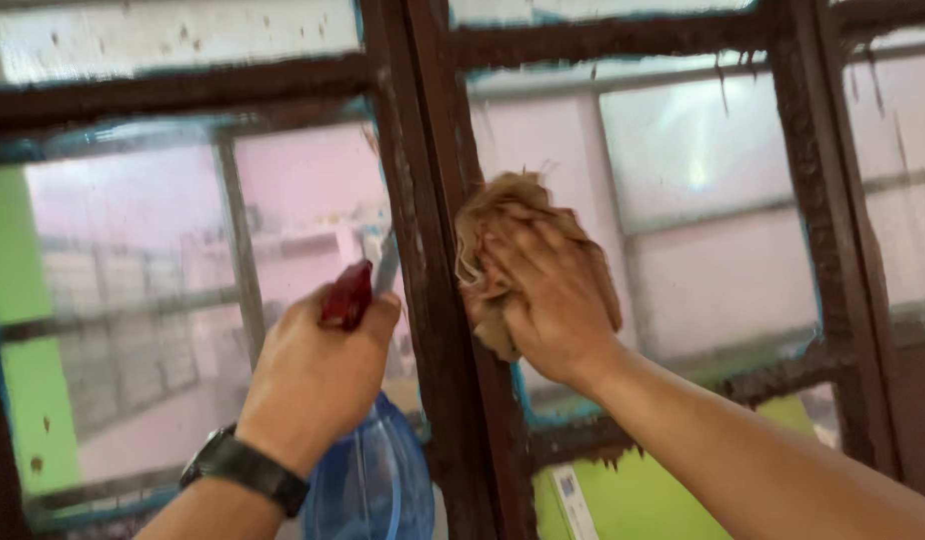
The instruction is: The person cleans a window by spraying liquid from a spray bottle onto the window frames and wiping the surfaces with a cloth.
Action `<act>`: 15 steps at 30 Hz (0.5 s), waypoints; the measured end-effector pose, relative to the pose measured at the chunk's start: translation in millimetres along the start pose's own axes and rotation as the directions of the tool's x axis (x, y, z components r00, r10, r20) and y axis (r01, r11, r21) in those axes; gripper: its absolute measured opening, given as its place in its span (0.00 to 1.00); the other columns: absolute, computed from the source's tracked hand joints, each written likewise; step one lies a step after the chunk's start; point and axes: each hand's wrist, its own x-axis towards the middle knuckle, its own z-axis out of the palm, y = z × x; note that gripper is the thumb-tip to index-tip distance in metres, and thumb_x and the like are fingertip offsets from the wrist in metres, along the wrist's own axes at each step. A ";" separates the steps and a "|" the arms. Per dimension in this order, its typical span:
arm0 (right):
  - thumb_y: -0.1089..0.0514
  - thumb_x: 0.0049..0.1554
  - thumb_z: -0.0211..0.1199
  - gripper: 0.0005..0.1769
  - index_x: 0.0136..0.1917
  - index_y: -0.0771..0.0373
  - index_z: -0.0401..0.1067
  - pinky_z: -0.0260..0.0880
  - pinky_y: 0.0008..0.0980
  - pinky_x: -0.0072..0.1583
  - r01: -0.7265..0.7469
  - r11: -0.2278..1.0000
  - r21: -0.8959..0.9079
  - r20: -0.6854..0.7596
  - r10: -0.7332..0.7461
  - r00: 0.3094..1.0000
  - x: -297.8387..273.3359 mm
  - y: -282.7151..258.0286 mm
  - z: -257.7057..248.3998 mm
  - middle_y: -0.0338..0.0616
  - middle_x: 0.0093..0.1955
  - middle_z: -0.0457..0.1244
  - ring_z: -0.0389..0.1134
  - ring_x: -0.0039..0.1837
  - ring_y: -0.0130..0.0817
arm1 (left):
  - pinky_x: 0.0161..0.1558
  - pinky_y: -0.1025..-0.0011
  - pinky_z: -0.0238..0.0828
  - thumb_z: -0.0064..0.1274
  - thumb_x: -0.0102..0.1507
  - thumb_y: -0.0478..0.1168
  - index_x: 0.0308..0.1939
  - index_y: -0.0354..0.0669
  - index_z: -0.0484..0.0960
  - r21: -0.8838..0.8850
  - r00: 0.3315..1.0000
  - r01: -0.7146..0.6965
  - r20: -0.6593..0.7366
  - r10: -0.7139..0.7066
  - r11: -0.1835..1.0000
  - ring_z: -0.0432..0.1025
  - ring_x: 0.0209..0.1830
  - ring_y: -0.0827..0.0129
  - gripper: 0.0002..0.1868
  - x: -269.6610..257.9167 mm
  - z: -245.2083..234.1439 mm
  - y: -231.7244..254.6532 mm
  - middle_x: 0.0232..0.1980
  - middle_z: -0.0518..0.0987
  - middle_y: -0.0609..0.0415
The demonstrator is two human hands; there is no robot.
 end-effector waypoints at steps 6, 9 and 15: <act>0.60 0.49 0.54 0.36 0.72 0.55 0.67 0.45 0.57 0.78 0.155 0.987 -0.037 0.349 -0.133 0.928 -41.5 -23.0 -38.0 0.51 0.69 0.61 0.53 0.79 0.54 | 0.50 0.53 0.71 0.52 0.60 0.56 0.42 0.37 0.83 -0.074 0.998 0.065 -0.015 -0.066 0.995 0.76 0.44 0.40 0.24 -12.6 16.4 -13.6 0.37 0.83 0.36; 0.59 0.54 0.53 0.38 0.79 0.46 0.63 0.52 0.48 0.80 -0.241 0.931 -0.272 0.633 0.362 0.685 -22.3 -11.0 -41.1 0.49 0.72 0.61 0.56 0.76 0.52 | 0.45 0.55 0.71 0.53 0.60 0.55 0.41 0.36 0.84 -0.115 0.999 -0.001 -0.046 -0.004 0.993 0.76 0.39 0.44 0.23 -19.0 20.9 -19.2 0.34 0.83 0.39; 0.61 0.58 0.53 0.35 0.79 0.64 0.60 0.43 0.56 0.79 0.061 0.997 0.054 0.113 -0.066 0.991 -60.6 -34.1 -4.6 0.65 0.77 0.56 0.50 0.81 0.60 | 0.35 0.64 0.73 0.54 0.59 0.51 0.43 0.37 0.82 -0.288 0.993 0.116 0.019 -0.116 0.951 0.77 0.26 0.62 0.20 -30.7 28.1 -31.2 0.26 0.83 0.46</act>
